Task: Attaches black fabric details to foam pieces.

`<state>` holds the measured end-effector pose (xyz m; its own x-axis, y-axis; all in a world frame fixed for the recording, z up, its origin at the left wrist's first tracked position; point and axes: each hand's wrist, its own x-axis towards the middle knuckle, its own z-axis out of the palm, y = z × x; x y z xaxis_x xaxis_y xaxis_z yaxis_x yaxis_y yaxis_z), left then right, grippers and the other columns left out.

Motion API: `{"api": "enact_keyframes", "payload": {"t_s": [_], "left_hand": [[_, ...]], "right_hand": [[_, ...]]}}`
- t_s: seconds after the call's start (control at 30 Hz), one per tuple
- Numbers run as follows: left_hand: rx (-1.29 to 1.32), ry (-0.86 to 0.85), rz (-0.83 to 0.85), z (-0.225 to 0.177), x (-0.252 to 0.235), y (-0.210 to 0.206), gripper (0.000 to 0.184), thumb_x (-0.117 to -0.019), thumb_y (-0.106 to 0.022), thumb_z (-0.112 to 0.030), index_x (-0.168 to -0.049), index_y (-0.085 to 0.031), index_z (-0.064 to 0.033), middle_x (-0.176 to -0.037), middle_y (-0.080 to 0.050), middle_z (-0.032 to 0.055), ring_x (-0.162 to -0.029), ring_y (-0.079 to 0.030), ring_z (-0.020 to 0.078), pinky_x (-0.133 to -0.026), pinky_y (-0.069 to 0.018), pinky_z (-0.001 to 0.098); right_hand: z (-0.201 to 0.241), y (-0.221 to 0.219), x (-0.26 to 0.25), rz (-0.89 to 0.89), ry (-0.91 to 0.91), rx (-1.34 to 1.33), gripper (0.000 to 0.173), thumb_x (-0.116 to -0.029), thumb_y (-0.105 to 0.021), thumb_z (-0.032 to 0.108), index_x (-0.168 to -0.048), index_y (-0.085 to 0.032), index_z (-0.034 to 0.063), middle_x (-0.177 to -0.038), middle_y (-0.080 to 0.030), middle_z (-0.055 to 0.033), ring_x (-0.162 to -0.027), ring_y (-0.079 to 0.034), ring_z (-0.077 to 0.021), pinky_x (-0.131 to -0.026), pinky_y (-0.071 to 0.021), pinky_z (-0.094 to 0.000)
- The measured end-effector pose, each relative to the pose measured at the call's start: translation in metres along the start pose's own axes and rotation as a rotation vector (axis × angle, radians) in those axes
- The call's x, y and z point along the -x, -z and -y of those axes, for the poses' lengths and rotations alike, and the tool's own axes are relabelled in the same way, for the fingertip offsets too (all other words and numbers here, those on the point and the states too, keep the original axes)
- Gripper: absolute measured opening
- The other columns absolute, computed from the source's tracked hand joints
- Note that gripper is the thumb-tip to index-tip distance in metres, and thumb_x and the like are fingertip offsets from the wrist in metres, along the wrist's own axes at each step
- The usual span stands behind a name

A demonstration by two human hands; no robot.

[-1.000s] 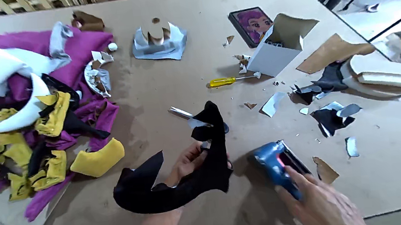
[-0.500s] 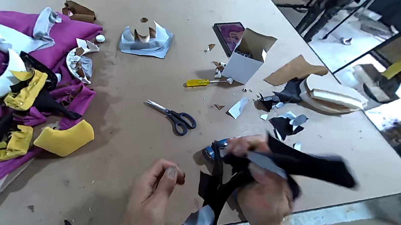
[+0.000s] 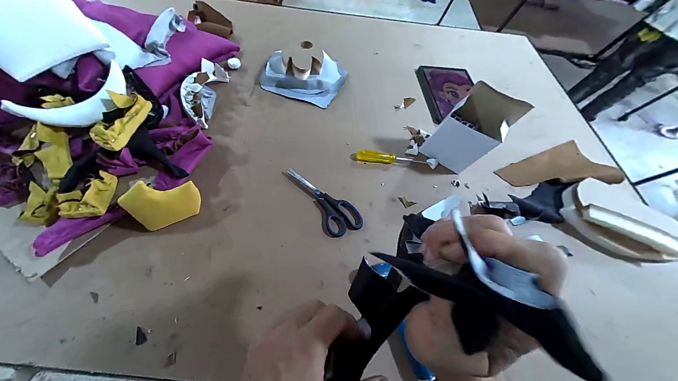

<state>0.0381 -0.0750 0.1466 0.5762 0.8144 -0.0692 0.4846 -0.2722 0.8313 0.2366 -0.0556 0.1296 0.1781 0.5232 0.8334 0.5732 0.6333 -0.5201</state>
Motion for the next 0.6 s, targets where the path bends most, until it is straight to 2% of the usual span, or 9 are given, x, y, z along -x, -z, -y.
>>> {"api": "enact_keyframes", "payload": {"t_s": [0.03, 0.1, 0.17, 0.27, 0.3, 0.37, 0.43, 0.5, 0.6], "left_hand": [[-0.044, -0.01, -0.033, 0.001, -0.001, 0.0, 0.036, -0.0882, -0.075, -0.044, -0.107, -0.071, -0.0138, -0.095, -0.07, 0.004, -0.089, -0.069, 0.019, -0.077, -0.0582, 0.0427], [-0.103, -0.093, -0.126, 0.008, -0.005, -0.004, 0.025, -0.0877, -0.075, -0.038, -0.092, -0.07, -0.0132, -0.08, -0.067, 0.0025, -0.077, -0.066, 0.0175, -0.069, -0.0556, 0.0384], [-0.103, -0.126, -0.093, 0.015, -0.009, -0.003, 0.026, -0.0896, -0.072, -0.038, -0.083, -0.069, -0.0131, -0.075, -0.064, 0.0022, -0.073, -0.064, 0.0167, -0.065, -0.053, 0.0359], [0.065, -0.064, 0.216, 0.019, -0.015, 0.009, 0.038, -0.0965, -0.063, -0.045, -0.097, -0.071, -0.0085, -0.093, -0.065, 0.007, -0.09, -0.064, 0.0193, -0.079, -0.0539, 0.039], [0.15, -0.034, 0.325, 0.021, -0.018, 0.012, 0.04, -0.0969, -0.062, -0.047, -0.102, -0.071, -0.0076, -0.097, -0.065, 0.0067, -0.093, -0.064, 0.0171, -0.082, -0.0547, 0.0382], [0.287, 0.023, 0.439, 0.025, -0.021, 0.009, 0.038, -0.0966, -0.065, -0.044, -0.102, -0.07, -0.0065, -0.094, -0.066, 0.0051, -0.087, -0.065, 0.0126, -0.078, -0.0556, 0.0346], [0.313, 0.048, 0.45, 0.029, -0.022, 0.005, 0.038, -0.0938, -0.069, -0.045, -0.101, -0.07, -0.0077, -0.093, -0.067, 0.0032, -0.086, -0.066, 0.0098, -0.077, -0.0568, 0.0325], [0.194, 0.033, 0.436, 0.031, -0.023, 0.006, 0.039, -0.0927, -0.069, -0.048, -0.101, -0.072, -0.0101, -0.096, -0.069, 0.0028, -0.089, -0.068, 0.0107, -0.079, -0.0587, 0.0354], [0.013, -0.08, 0.338, 0.039, -0.025, 0.002, 0.029, -0.0964, -0.065, -0.041, -0.09, -0.072, -0.0126, -0.088, -0.066, 0.0017, -0.08, -0.066, 0.011, -0.07, -0.0574, 0.0347]], "right_hand": [[0.002, -0.002, -0.003, 0.044, 0.017, 0.047, 0.028, -0.1005, -0.054, 0.044, -0.113, -0.057, 0.0189, -0.095, -0.062, 0.0064, -0.09, -0.062, -0.0022, -0.077, -0.0515, -0.0188], [0.005, -0.006, -0.008, 0.101, 0.05, 0.117, 0.03, -0.1002, -0.05, 0.043, -0.108, -0.059, 0.0151, -0.09, -0.061, 0.0028, -0.085, -0.061, -0.0056, -0.073, -0.0512, -0.0216], [0.004, -0.008, -0.013, 0.15, 0.067, 0.166, 0.03, -0.1017, -0.047, 0.04, -0.104, -0.06, 0.0136, -0.084, -0.059, 0.0015, -0.077, -0.06, -0.0064, -0.067, -0.0504, -0.0222], [0.002, -0.006, -0.019, 0.209, 0.047, 0.187, 0.029, -0.1029, -0.045, 0.035, -0.106, -0.061, 0.0101, -0.081, -0.058, -0.0002, -0.073, -0.058, -0.0051, -0.064, -0.0491, -0.0202], [0.002, -0.005, -0.02, 0.228, 0.038, 0.184, 0.028, -0.102, -0.047, 0.033, -0.105, -0.061, 0.0093, -0.08, -0.058, -0.0004, -0.073, -0.058, -0.0054, -0.064, -0.0489, -0.0204], [0.003, -0.004, -0.019, 0.268, 0.029, 0.166, 0.026, -0.1004, -0.049, 0.031, -0.105, -0.063, 0.0089, -0.08, -0.061, -0.0006, -0.073, -0.06, -0.0064, -0.063, -0.0504, -0.0215], [0.003, -0.005, -0.018, 0.298, 0.049, 0.192, 0.025, -0.0985, -0.051, 0.03, -0.105, -0.064, 0.0093, -0.077, -0.06, -0.0005, -0.069, -0.058, -0.0086, -0.06, -0.0475, -0.0234], [0.003, -0.005, -0.017, 0.318, 0.083, 0.26, 0.024, -0.0986, -0.051, 0.028, -0.103, -0.066, 0.0089, -0.073, -0.057, -0.0006, -0.065, -0.055, -0.0106, -0.057, -0.0446, -0.025], [0.003, -0.007, -0.02, 0.378, 0.104, 0.353, 0.022, -0.095, -0.054, 0.023, -0.1, -0.07, 0.0088, -0.067, -0.054, 0.0002, -0.059, -0.053, -0.0126, -0.052, -0.0422, -0.0274]]}}
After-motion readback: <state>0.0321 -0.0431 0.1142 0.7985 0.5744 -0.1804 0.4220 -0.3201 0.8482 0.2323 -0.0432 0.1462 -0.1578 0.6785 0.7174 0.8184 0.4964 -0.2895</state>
